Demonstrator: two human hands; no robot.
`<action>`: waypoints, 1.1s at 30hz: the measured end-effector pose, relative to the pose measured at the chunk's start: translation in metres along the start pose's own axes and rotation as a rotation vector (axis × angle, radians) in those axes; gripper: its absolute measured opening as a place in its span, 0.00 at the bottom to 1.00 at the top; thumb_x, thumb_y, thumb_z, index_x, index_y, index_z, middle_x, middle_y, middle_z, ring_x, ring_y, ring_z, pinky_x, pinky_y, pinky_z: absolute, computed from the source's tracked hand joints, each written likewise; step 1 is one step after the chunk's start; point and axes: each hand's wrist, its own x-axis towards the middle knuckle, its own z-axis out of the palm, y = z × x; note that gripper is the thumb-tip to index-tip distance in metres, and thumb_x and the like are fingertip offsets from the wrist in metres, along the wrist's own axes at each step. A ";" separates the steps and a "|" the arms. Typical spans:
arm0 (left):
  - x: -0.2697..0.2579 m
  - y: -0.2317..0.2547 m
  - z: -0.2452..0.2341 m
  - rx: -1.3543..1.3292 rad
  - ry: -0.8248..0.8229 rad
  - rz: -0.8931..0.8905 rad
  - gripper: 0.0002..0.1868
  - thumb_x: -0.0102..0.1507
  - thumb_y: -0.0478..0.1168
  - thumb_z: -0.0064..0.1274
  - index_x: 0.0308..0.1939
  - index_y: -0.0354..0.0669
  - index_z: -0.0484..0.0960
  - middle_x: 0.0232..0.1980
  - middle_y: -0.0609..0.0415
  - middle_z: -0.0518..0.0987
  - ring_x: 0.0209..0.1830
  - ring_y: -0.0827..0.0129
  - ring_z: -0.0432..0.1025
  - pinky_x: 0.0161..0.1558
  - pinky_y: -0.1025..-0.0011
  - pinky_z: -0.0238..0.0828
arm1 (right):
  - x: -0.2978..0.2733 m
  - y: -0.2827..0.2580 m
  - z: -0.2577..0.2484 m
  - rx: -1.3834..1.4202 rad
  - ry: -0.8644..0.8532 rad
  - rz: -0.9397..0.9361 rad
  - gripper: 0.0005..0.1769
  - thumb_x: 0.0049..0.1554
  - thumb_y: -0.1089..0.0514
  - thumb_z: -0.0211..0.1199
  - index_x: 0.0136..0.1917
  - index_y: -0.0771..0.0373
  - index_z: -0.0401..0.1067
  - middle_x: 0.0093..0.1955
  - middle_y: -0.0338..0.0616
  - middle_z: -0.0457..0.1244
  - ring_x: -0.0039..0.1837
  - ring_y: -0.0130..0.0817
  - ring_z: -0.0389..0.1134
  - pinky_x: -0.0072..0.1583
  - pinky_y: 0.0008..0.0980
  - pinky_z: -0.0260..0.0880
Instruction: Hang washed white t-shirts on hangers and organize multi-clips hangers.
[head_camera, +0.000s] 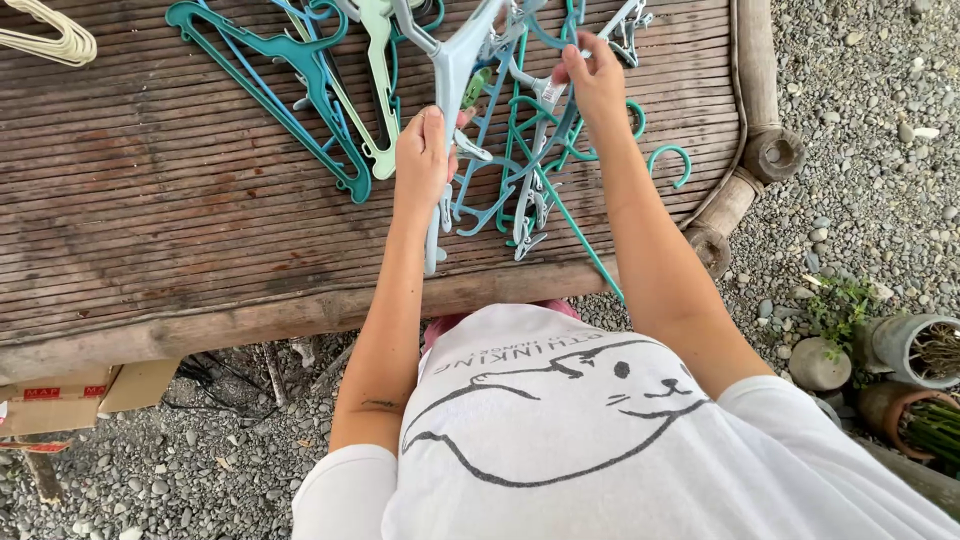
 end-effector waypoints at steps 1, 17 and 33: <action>0.003 -0.010 -0.002 0.041 0.067 -0.015 0.25 0.76 0.51 0.34 0.44 0.35 0.80 0.26 0.57 0.72 0.16 0.79 0.58 0.19 0.76 0.55 | 0.001 -0.010 0.003 0.134 -0.050 0.194 0.25 0.67 0.53 0.64 0.71 0.68 0.61 0.53 0.48 0.64 0.52 0.36 0.68 0.53 0.35 0.70; -0.007 -0.024 0.008 0.225 0.048 0.073 0.26 0.76 0.54 0.36 0.43 0.33 0.77 0.27 0.53 0.74 0.20 0.74 0.65 0.24 0.70 0.64 | 0.012 -0.024 -0.006 -0.023 0.034 0.581 0.10 0.65 0.54 0.59 0.49 0.64 0.71 0.31 0.37 0.62 0.29 0.24 0.61 0.31 0.29 0.62; 0.014 -0.071 -0.025 0.126 0.041 -0.332 0.28 0.74 0.50 0.32 0.34 0.33 0.80 0.20 0.56 0.69 0.13 0.73 0.64 0.19 0.72 0.64 | -0.012 -0.019 -0.013 -0.056 0.105 0.378 0.09 0.67 0.56 0.58 0.49 0.64 0.68 0.33 0.38 0.63 0.29 0.22 0.61 0.32 0.27 0.60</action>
